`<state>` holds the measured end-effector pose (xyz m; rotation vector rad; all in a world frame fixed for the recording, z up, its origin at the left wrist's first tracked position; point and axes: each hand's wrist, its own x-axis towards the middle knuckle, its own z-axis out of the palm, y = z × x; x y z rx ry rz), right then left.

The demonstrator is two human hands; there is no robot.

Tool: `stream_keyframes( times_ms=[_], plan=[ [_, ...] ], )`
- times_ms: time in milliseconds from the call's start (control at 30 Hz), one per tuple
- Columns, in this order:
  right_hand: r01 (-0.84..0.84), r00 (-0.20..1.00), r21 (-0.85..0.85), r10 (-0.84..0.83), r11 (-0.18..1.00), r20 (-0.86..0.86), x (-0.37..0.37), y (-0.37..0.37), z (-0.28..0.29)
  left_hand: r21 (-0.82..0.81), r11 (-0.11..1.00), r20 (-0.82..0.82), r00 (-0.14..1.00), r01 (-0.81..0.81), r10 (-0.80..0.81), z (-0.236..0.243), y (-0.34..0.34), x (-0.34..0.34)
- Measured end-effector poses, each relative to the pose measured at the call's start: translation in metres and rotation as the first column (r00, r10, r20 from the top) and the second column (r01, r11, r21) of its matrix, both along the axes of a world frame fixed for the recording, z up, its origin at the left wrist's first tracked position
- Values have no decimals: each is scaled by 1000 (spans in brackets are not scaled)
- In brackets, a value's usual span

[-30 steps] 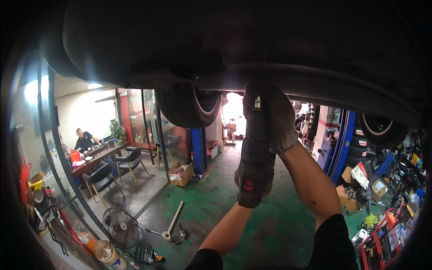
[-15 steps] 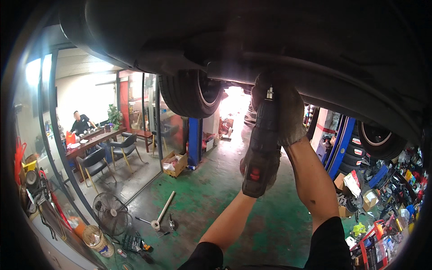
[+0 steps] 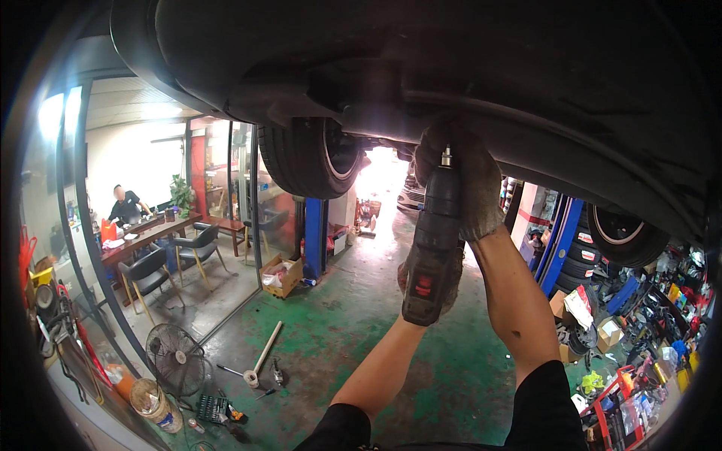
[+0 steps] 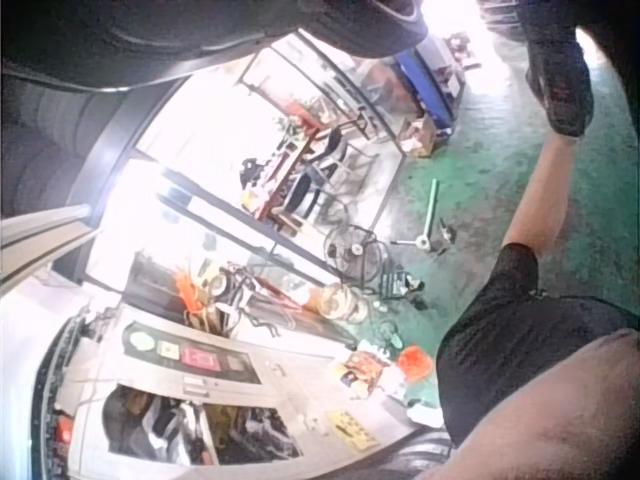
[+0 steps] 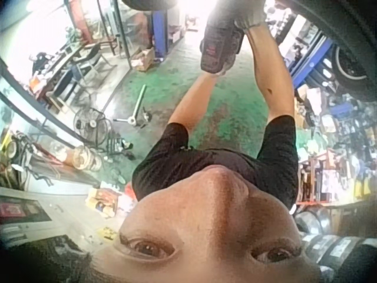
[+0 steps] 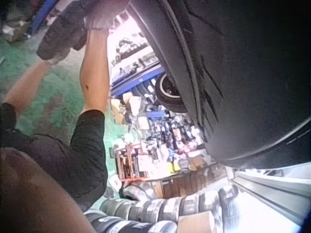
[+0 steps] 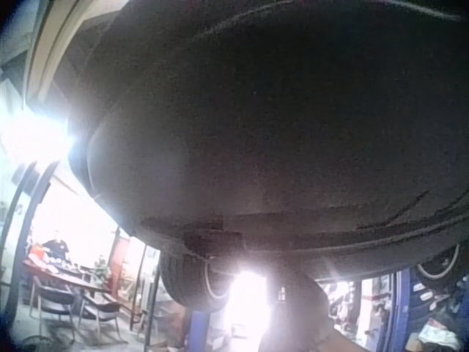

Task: The person removes a bolt from the underside of a lifted car using a power tool, then retrieves a socket from a tool kit and attaches it to a cordless impact wrench. The person uses the impact wrench to tighten bolts on the car's undercarriage while another person assists nearby.

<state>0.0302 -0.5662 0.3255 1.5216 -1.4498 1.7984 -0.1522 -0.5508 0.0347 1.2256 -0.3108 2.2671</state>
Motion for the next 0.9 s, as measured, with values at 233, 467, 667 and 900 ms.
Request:
stream_keyframes(
  times_ms=[233,467,667,900],
  plan=[
    [702,647,-43,-663,710,-376,-4,-3,-3,7,934,140,925,-357,352,45,-13,67],
    [767,566,-79,-729,637,-385,-5,-9,-3,-50,751,59,748,-659,661,73,-31,102],
    [752,591,-55,-709,657,-386,-7,-8,3,-45,-397,-278,-370,-917,887,95,-35,128],
    [799,521,-102,-766,593,-375,-14,-11,3,-110,-304,-261,-268,-946,927,112,-45,154]
  ],
)
